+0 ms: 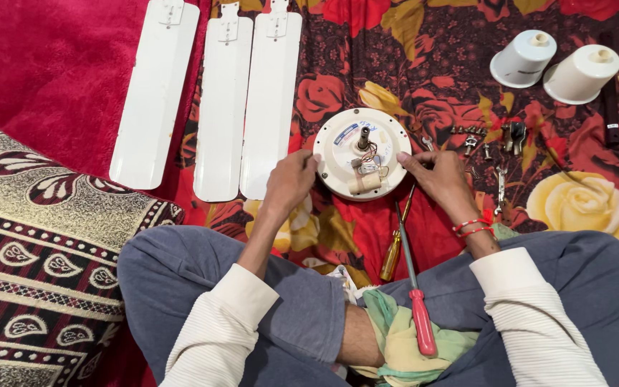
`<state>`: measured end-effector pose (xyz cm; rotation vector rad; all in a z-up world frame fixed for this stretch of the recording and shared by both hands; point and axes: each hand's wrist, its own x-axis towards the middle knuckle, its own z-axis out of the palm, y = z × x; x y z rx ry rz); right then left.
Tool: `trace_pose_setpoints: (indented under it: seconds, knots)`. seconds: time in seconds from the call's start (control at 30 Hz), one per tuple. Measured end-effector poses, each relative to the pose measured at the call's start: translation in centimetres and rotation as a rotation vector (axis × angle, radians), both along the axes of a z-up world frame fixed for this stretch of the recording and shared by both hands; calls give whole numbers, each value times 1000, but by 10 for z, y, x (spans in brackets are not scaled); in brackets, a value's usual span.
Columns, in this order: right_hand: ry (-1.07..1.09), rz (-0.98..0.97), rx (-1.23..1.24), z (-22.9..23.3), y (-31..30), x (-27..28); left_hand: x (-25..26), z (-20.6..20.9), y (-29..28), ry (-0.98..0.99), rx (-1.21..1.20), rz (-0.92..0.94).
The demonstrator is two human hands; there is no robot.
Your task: The person disassembles a ceiling fan motor housing, removes the top cap, and uses a screwdriver to adjust internal components and wiring. They then reassemble the housing and tighten the screws.
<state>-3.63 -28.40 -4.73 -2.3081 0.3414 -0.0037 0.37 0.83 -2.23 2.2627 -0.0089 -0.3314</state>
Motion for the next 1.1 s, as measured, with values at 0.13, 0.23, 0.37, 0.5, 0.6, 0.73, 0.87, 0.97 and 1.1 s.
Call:
trace_pose_setpoints:
  seconds: [0.13,0.23,0.37,0.5,0.6,0.73,0.87,0.97,1.1]
  knots:
    - [58,4,23,-5,-4,3,-2,-17,-2,-271,90,-88]
    - [34,5,62,-10,-6,3,0,-25,-3,-237,90,-58]
    - [12,-2,25,-20,-9,3,1,-29,-6,-229,135,-34]
    - [-120,-2,16,-24,-5,3,1,-26,-10,-244,214,-18]
    - [-151,5,-33,-23,-3,2,2,-25,-12,-250,197,-9]
    - [-137,16,-60,-28,-2,-1,-4,-31,-4,-271,178,-22]
    - [-347,118,-53,-23,-14,1,-11,-28,-3,-358,189,-81]
    - [-240,88,101,-15,-24,-4,-16,-23,2,-347,199,-96]
    - [-207,21,362,0,-30,-11,-18,-16,6,-536,114,-59]
